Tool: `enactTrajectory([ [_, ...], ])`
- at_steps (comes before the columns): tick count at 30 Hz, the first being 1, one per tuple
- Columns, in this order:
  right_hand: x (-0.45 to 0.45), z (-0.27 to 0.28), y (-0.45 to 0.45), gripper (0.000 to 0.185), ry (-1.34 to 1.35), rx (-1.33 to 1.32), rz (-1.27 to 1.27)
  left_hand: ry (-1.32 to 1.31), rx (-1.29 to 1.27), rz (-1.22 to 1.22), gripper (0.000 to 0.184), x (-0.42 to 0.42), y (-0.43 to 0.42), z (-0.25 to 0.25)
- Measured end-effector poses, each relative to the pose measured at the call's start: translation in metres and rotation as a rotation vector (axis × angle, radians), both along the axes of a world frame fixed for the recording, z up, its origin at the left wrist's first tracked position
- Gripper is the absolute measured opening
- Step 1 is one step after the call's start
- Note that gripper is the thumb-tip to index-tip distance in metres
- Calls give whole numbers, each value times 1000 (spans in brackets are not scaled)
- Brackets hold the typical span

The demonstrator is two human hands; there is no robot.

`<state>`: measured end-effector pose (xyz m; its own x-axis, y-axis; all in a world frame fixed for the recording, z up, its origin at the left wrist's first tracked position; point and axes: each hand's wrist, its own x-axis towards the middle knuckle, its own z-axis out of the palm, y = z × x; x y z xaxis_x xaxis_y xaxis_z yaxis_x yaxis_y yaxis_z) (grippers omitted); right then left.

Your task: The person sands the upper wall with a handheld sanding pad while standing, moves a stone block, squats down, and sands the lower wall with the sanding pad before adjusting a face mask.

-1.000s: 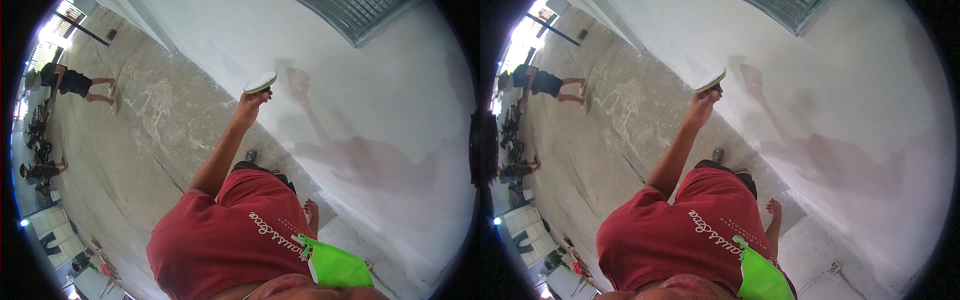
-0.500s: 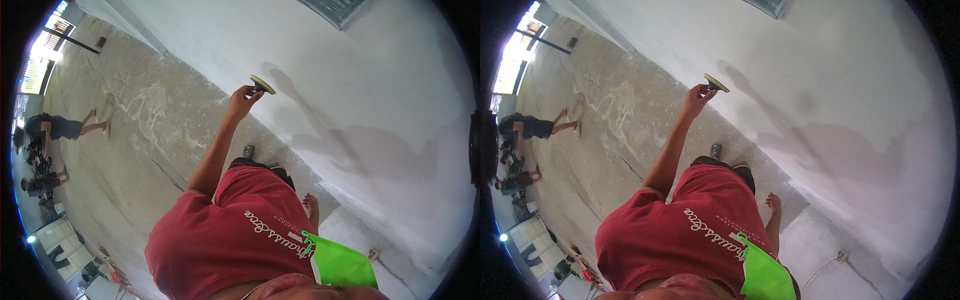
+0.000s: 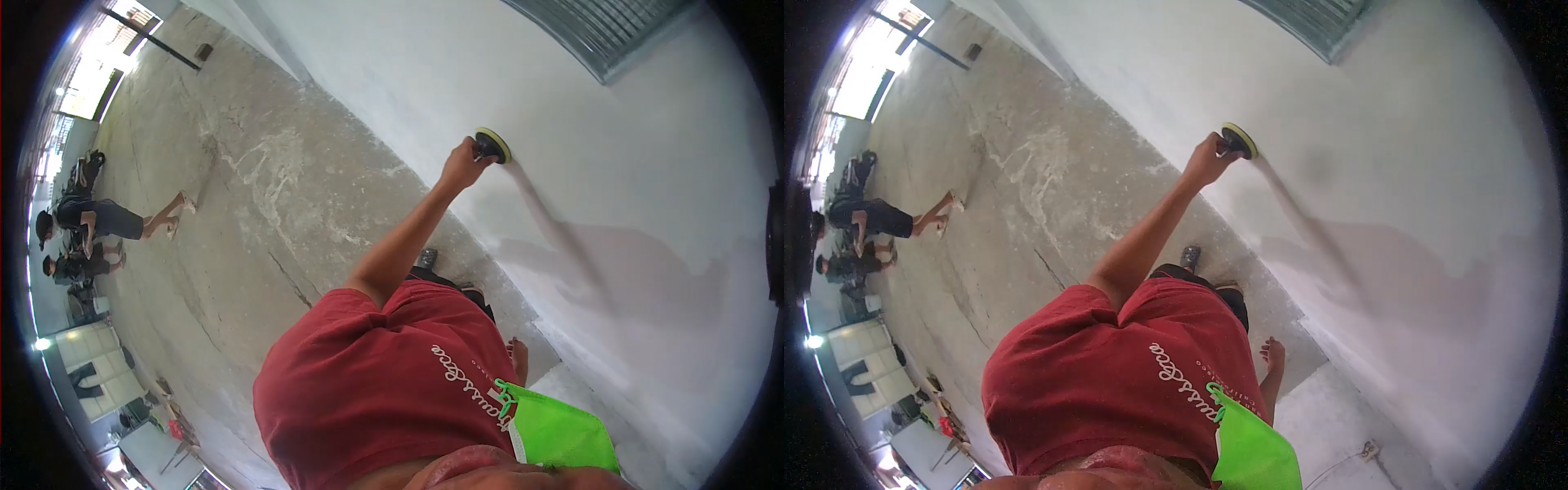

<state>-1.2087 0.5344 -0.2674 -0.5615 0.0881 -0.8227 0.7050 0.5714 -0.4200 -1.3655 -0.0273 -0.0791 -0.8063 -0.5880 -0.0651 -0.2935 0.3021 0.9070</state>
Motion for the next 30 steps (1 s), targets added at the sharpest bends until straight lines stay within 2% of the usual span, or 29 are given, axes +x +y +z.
enactTrajectory([
  [4, -2, -6, -1, 36, -90, 13, 36, 6, 31, -44, 49, 1, -3, 0],
  [7, -8, -16, 5, 36, 63, -14, 350, 61, 63, -45, 49, 2, 2, 12],
  [9, -12, 4, -14, 35, -28, 35, 157, 94, 57, -31, 47, 2, 8, 19],
  [11, -12, 19, -24, 35, 9, 37, 198, 143, 49, -9, 44, 2, 10, 22],
  [13, -20, 26, -33, 35, 52, 35, 245, 70, 82, -17, 44, 5, 7, 21],
  [16, -19, -18, -7, 35, -4, -46, 185, -97, 91, -18, 49, -2, 7, -30],
  [19, -30, -84, 28, 35, -163, -210, -45, -84, 81, -60, 48, 0, 15, -73],
  [21, -46, -46, -3, 35, -46, -77, 212, 4, 207, -117, 49, 9, 29, -85],
  [23, -75, -32, -35, 36, -84, -5, 300, 11, 402, -172, 52, 29, 43, -67],
  [25, -103, 18, -92, 37, 63, -57, 551, 131, 673, -218, 55, 51, 57, -59],
  [27, -133, 32, -142, 38, 109, -102, 625, 107, 741, -199, 56, 78, 65, -39],
  [29, -150, 59, -193, 36, 211, -260, 762, 109, 696, -160, 57, 98, 79, -44],
  [30, -158, 72, -221, 35, 199, -293, 795, 120, 765, -222, 57, 102, 80, -51],
])
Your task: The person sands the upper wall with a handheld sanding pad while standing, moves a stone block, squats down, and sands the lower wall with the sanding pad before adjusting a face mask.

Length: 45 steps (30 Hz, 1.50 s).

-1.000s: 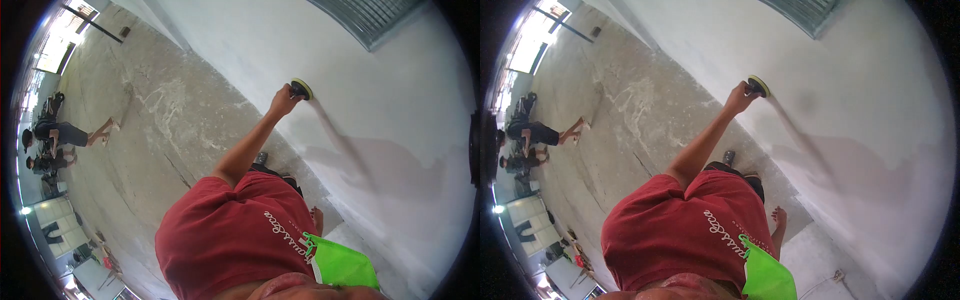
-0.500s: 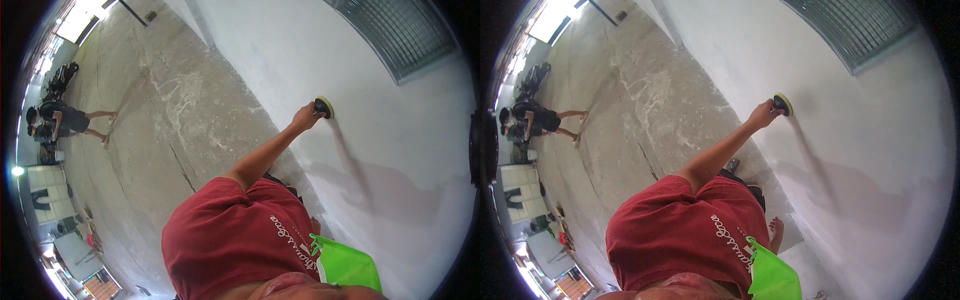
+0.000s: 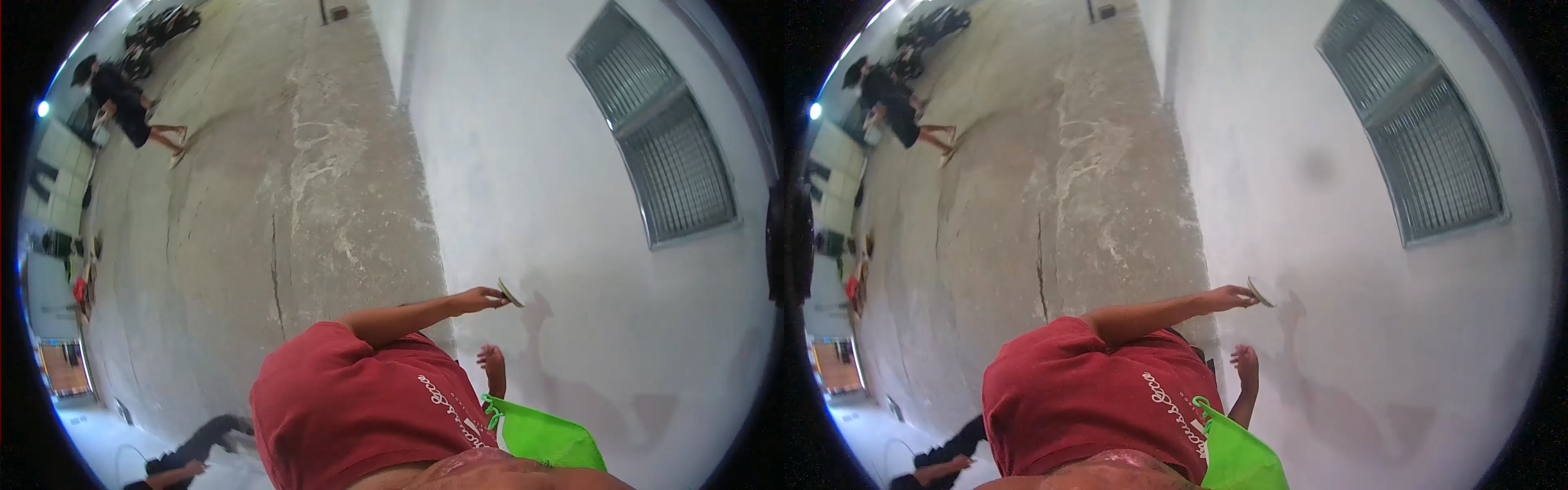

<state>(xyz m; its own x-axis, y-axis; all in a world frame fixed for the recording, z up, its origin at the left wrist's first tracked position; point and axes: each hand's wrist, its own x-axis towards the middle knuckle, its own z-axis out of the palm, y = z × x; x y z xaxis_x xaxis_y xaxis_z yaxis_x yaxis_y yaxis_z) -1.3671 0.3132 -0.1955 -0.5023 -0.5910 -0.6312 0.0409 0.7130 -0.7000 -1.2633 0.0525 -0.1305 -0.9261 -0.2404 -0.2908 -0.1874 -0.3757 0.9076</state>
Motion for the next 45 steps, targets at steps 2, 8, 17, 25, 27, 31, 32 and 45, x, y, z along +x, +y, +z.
enactTrajectory([
  [2, 8, 75, -59, 36, -68, -167, 73, 62, 58, 12, 53, 14, 4, 13],
  [8, 27, 140, -119, 29, -85, -458, 160, 235, 116, 164, 51, 31, 27, 33],
  [17, 40, 140, -92, 29, -159, -555, 266, 274, 218, 358, 39, 56, 84, 51],
  [25, 52, 87, -42, 33, -625, -583, 258, 173, 194, 860, 46, 76, 168, 22],
  [27, 63, 86, -33, 32, -683, -553, 231, 217, 294, 882, 44, 90, 185, 21],
  [31, 69, 90, -24, 33, -759, -576, 359, 165, 328, 907, 42, 105, 202, 38],
  [32, 69, 91, -22, 34, -752, -564, 366, 116, 280, 901, 43, 106, 206, 36],
  [45, 30, 112, 7, 37, -551, -540, 416, 260, 238, 783, 38, 70, 219, 43],
])
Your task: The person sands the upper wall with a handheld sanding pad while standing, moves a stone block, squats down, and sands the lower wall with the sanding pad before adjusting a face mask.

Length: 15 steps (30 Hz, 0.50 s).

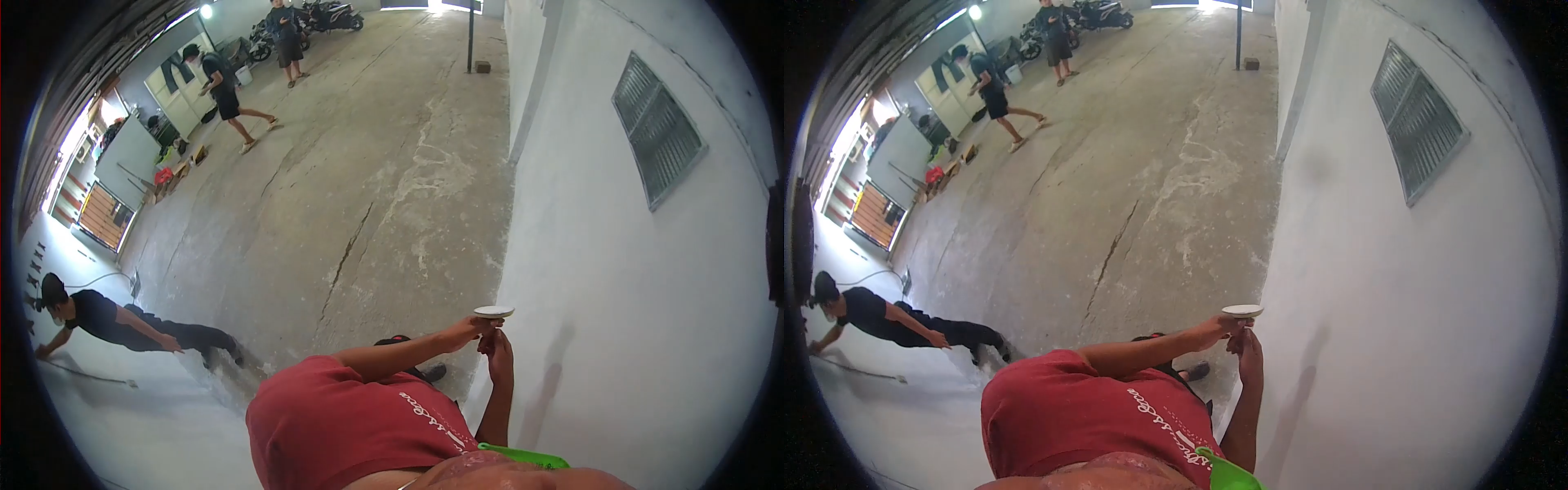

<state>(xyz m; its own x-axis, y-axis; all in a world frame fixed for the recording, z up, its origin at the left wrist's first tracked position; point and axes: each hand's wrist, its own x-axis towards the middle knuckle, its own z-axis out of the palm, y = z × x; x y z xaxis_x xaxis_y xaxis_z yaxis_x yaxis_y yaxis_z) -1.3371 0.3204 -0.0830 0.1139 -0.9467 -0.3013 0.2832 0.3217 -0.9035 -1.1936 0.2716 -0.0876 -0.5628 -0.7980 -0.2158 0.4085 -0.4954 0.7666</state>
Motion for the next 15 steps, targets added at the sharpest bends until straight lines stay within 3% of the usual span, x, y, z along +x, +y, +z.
enactTrajectory([
  [7, -9, 10, 5, 32, -46, 4, -48, -306, -240, -179, 40, -8, -16, 6],
  [10, -17, 6, 10, 28, 34, -34, -83, -463, -279, -282, 40, -7, -17, 23],
  [15, -36, 2, 11, 27, 255, -70, -52, -460, -447, -341, 44, -14, -27, 19],
])
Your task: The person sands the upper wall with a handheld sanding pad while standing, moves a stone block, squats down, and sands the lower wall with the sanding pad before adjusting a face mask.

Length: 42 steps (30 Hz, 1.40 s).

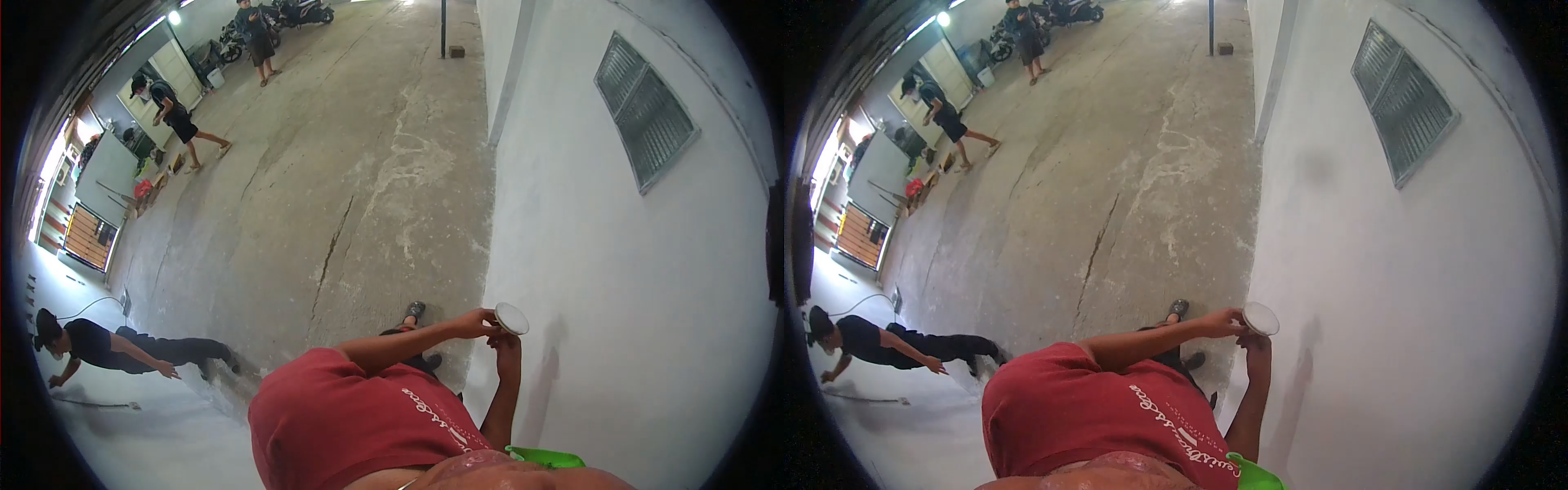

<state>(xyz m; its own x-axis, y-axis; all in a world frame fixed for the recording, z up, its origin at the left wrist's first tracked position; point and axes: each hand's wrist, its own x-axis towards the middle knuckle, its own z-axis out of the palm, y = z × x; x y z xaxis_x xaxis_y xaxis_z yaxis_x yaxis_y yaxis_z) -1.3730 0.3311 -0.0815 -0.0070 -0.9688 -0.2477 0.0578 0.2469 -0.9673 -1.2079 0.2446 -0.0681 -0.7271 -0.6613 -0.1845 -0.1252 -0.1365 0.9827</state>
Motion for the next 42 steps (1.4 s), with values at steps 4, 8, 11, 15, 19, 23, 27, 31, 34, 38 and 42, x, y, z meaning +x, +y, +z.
enactTrajectory([
  [4, 11, 24, -13, 27, -189, 19, -138, 70, -174, -26, 45, 0, -13, -5],
  [8, 8, 25, -34, 28, -544, 32, -395, 39, -73, -50, 52, 10, -40, -4],
  [11, 5, 20, -61, 24, -787, 83, -594, 2, -109, -48, 51, 35, -72, 5],
  [15, -12, 2, -100, 16, -983, 9, -549, 31, -121, 99, 46, 76, -121, 6],
  [19, -28, 4, -135, 18, -911, -14, -521, 67, -30, 296, 39, 128, -157, -28],
  [23, -49, 1, -168, 17, -841, -19, -599, 6, -2, 420, 39, 178, -184, -60],
  [27, -72, -12, -185, 16, -810, 44, -609, -72, 35, 528, 42, 209, -199, -59],
  [31, -74, -9, -196, 17, -818, 131, -690, -56, 29, 555, 45, 221, -211, -49],
  [34, -85, -11, -206, 15, -792, 154, -745, -31, 26, 555, 46, 222, -223, -60],
  [38, -97, -9, -215, 18, -850, 211, -750, -34, 31, 573, 47, 222, -236, -60],
  [42, -90, 3, -227, 22, -967, 209, -785, -45, 65, 573, 46, 222, -244, -57],
])
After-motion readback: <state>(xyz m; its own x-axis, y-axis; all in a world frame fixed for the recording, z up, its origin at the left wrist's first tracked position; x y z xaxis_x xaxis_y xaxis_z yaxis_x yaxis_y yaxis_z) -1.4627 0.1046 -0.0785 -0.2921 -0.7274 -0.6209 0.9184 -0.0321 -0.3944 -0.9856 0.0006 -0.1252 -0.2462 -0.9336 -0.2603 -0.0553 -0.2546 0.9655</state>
